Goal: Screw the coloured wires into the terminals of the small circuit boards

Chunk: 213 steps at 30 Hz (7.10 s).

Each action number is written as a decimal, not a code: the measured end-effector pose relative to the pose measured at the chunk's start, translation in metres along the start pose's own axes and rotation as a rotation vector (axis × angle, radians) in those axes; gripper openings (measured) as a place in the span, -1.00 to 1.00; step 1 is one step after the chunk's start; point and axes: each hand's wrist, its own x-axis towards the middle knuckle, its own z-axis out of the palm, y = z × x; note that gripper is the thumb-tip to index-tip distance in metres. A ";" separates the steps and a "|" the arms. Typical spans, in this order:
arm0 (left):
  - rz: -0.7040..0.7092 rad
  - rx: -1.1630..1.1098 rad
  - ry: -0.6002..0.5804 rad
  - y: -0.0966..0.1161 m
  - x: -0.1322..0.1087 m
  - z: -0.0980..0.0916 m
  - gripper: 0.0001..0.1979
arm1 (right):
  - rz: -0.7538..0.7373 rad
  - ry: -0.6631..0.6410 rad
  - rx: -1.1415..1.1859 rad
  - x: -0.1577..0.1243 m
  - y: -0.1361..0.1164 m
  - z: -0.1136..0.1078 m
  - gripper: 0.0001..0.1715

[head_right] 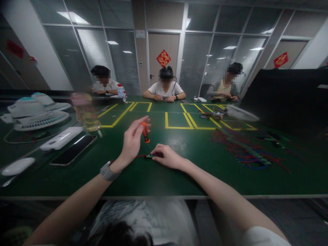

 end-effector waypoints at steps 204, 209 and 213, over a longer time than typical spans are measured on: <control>0.004 -0.012 -0.050 -0.006 0.004 -0.002 -0.70 | -0.053 0.185 -0.024 -0.003 0.010 0.010 -0.95; 0.060 0.113 -0.051 -0.002 0.004 -0.004 -0.75 | -0.043 0.180 -0.025 -0.002 0.009 0.011 -0.95; -0.013 -0.060 -0.110 -0.007 0.003 -0.002 -0.63 | -0.062 0.171 -0.030 -0.003 0.008 0.010 -0.96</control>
